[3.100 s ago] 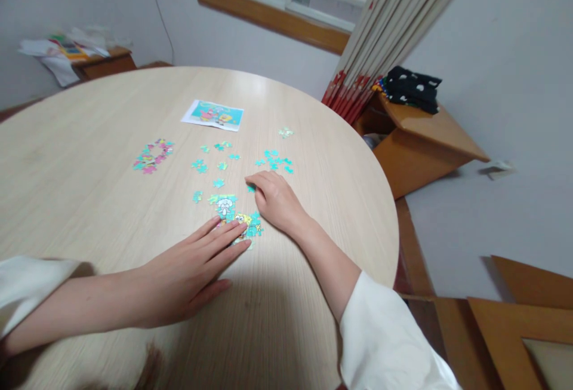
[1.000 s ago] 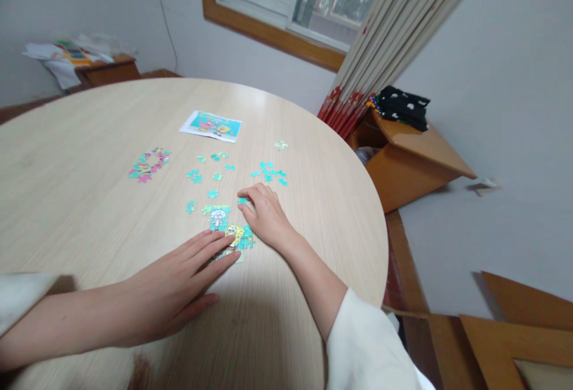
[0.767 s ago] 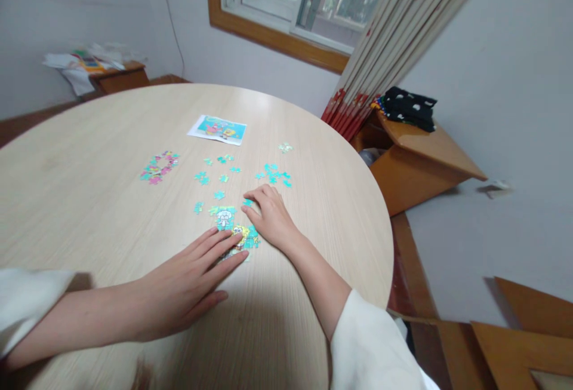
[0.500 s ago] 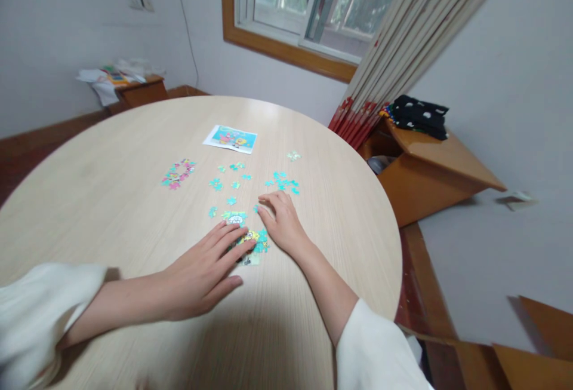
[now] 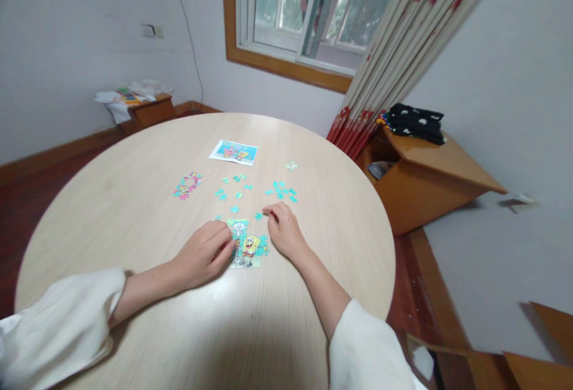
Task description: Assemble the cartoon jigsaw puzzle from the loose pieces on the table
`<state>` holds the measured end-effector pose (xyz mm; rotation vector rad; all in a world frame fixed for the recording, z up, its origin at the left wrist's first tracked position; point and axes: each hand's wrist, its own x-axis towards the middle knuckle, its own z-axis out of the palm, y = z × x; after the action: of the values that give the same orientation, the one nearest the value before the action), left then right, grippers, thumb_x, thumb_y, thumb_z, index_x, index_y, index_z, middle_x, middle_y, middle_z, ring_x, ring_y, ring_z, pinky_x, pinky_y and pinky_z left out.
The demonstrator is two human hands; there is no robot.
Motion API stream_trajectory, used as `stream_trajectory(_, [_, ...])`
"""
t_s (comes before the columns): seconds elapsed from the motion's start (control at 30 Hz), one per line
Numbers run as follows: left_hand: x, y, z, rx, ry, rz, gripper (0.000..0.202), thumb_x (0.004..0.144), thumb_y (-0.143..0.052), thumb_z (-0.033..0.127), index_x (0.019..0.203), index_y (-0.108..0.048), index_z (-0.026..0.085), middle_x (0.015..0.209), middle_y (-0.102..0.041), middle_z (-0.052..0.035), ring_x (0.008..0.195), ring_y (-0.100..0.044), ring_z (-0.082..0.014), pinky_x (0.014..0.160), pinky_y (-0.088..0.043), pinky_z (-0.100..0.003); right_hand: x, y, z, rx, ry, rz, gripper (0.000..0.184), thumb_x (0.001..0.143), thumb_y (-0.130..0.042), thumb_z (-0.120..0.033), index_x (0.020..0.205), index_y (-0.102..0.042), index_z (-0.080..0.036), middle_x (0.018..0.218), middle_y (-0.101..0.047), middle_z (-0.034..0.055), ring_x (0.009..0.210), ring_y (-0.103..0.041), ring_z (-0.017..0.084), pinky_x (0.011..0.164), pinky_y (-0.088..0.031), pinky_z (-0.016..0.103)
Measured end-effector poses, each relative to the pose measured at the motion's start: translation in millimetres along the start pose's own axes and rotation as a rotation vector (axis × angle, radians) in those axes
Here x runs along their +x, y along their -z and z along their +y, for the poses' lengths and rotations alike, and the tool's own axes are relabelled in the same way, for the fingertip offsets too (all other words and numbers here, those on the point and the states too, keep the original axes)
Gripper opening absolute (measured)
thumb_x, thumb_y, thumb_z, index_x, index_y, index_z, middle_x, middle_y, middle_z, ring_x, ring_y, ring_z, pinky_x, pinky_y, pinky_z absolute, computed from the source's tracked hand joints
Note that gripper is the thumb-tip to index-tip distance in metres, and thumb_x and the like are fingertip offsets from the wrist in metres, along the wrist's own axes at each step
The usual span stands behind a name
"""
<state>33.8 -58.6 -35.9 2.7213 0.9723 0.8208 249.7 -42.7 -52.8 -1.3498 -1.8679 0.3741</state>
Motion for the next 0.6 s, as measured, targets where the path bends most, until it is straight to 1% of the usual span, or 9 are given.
stream_trajectory(0.1, [2.0,0.5,-1.5,-0.099,0.074,0.008,0.032,0.091,-0.033,0.02,0.062,-0.046,0.019,0.06,-0.05,-0.0025,0.06,-0.045,-0.0163,0.058,-0.036,-0.03,-0.6,0.4,0.1,-0.001,-0.01,0.009,0.022,0.085,-0.043,-0.012,0.091,-0.063,-0.018,0.086,-0.064,0.0071,0.082,-0.059,0.019,0.075,-0.048,0.035])
stream_trajectory(0.23, [5.6,0.7,-3.7,-0.236,0.285,0.004,0.03,0.084,-0.037,0.02,0.054,-0.033,0.021,0.053,-0.041,0.0022,0.052,-0.038,-0.0128,0.054,-0.029,-0.027,-0.3,-1.2,3.4,0.011,-0.014,0.034,0.022,0.083,-0.044,-0.011,0.089,-0.064,-0.018,0.085,-0.064,0.0064,0.08,-0.059,0.018,0.074,-0.049,0.034])
stream_trajectory(0.33, [8.4,-0.5,-7.8,-0.297,0.414,0.045,0.031,0.079,-0.04,0.019,0.052,-0.025,0.022,0.049,-0.034,0.0044,0.049,-0.032,-0.0114,0.052,-0.024,-0.027,1.1,-4.5,6.2,0.015,-0.019,0.028,0.022,0.08,-0.046,-0.011,0.09,-0.064,-0.018,0.085,-0.063,0.006,0.078,-0.058,0.017,0.074,-0.049,0.034])
stream_trajectory(0.4, [10.5,-1.5,-10.4,-0.335,0.454,0.084,0.031,0.076,-0.041,0.018,0.051,-0.023,0.022,0.048,-0.032,0.005,0.049,-0.03,-0.0108,0.052,-0.022,-0.027,2.4,-6.9,7.3,0.006,-0.013,0.006,0.019,0.078,-0.052,-0.012,0.091,-0.065,-0.017,0.086,-0.062,0.0059,0.079,-0.058,0.017,0.076,-0.049,0.034])
stream_trajectory(0.47, [13.0,-2.3,-12.4,-0.367,0.477,0.097,0.031,0.074,-0.041,0.017,0.049,-0.024,0.022,0.047,-0.031,0.0053,0.049,-0.029,-0.0106,0.053,-0.022,-0.026,4.1,-8.5,7.9,-0.012,-0.008,-0.002,0.017,0.078,-0.057,-0.018,0.093,-0.065,-0.017,0.088,-0.062,0.0065,0.084,-0.058,0.018,0.08,-0.048,0.035])
stream_trajectory(0.53, [16.7,-3.0,-14.1,-0.383,0.494,0.115,0.032,0.072,-0.042,0.015,0.048,-0.023,0.022,0.046,-0.028,0.0057,0.048,-0.028,-0.0101,0.053,-0.021,-0.026,6.4,-8.8,7.9,-0.02,-0.039,0.004,0.019,0.077,-0.061,-0.023,0.095,-0.065,-0.016,0.09,-0.062,0.0067,0.084,-0.058,0.018,0.08,-0.048,0.035])
stream_trajectory(0.6, [22.0,-3.7,-16.6,-0.388,0.518,0.155,0.032,0.072,-0.041,0.014,0.047,-0.023,0.022,0.045,-0.025,0.0063,0.048,-0.027,-0.0096,0.053,-0.021,-0.026,9.7,-8.1,7.3,-0.02,-0.09,-0.004,0.02,0.077,-0.062,-0.026,0.093,-0.067,-0.015,0.087,-0.062,0.0061,0.081,-0.057,0.017,0.078,-0.048,0.034])
